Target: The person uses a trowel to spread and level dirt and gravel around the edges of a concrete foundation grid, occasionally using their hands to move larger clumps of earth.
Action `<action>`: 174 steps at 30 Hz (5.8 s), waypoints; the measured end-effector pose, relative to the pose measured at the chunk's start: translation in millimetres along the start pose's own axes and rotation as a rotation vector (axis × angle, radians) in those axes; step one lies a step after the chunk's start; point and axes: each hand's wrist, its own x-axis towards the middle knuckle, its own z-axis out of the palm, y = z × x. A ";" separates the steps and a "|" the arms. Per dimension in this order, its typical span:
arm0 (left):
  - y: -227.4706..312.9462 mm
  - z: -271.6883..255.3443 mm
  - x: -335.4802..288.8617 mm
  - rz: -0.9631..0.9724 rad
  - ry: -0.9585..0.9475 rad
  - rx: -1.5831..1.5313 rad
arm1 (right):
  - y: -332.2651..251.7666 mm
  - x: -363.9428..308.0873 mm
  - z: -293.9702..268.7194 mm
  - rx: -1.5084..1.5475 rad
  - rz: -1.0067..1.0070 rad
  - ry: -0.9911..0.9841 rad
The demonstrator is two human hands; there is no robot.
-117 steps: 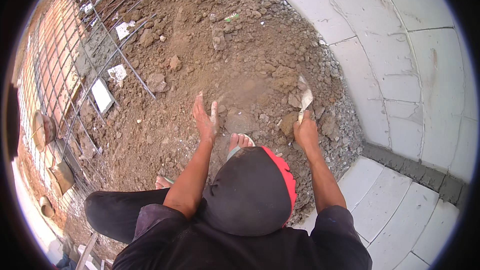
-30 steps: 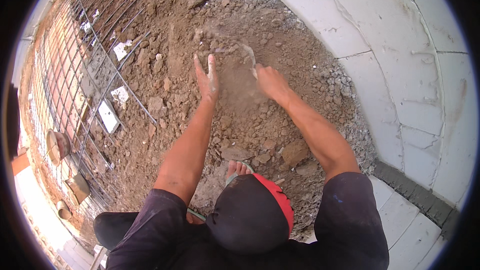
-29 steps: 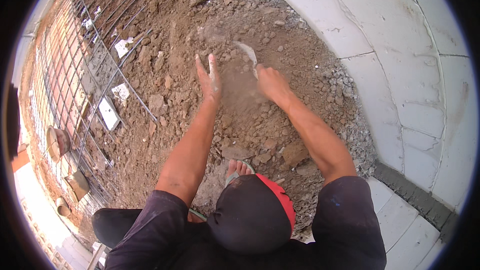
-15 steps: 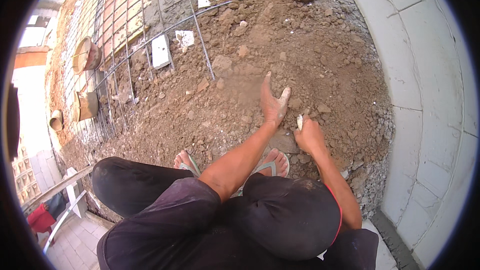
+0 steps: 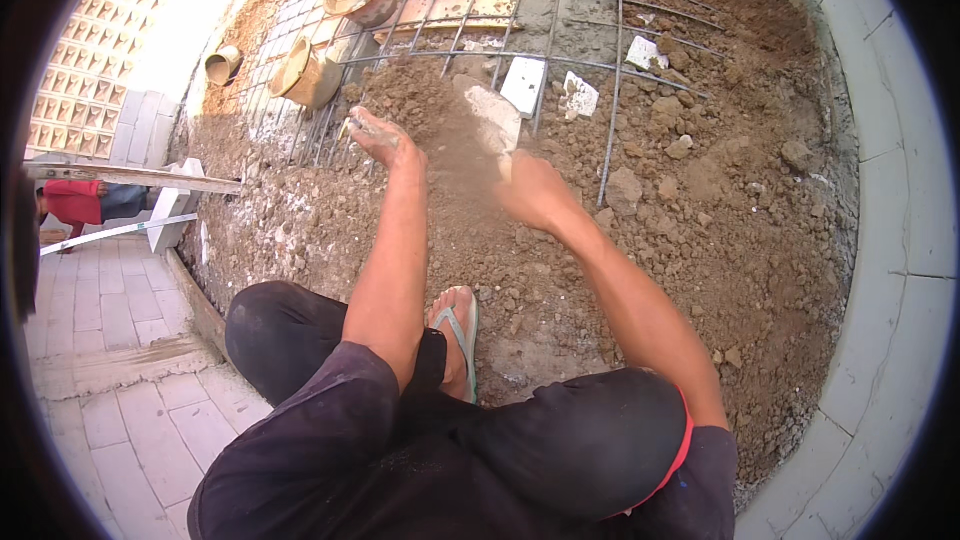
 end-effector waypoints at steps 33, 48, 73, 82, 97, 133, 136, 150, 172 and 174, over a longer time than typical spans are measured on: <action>-106.7 -132.5 -392.0 0.178 -1.008 0.734 | 221.2 -199.5 18.0 0.071 0.498 -0.164; -53.1 -58.9 -29.0 0.518 -0.068 0.565 | 126.9 15.2 -113.4 -0.579 0.070 0.018; -128.6 -78.2 -378.9 0.176 -0.817 0.867 | 245.2 -131.9 -16.8 -0.273 0.293 -0.377; -120.5 -78.3 -234.8 0.293 -0.733 0.879 | 128.5 -84.2 32.4 -0.008 0.161 -0.240; -88.0 -81.9 -154.0 0.326 -0.648 0.646 | 266.3 -101.1 -10.1 -0.243 0.469 0.087; -97.2 -197.6 -232.9 0.110 -0.919 0.990 | 224.8 3.3 117.7 0.452 0.542 0.150; -91.1 -172.2 -191.6 0.178 -0.818 0.928 | 166.7 -28.1 92.0 -0.024 0.269 0.069; -109.2 -88.5 -199.6 0.270 -1.077 1.242 | 243.9 -122.5 -8.6 0.253 0.580 -0.246; 90.5 -23.0 123.9 1.134 -1.310 1.485 | 191.8 -163.4 -42.2 -0.428 0.478 -0.092; 55.9 -25.7 114.3 1.103 -1.054 1.219 | 178.1 -192.7 -89.2 -0.404 0.489 -0.086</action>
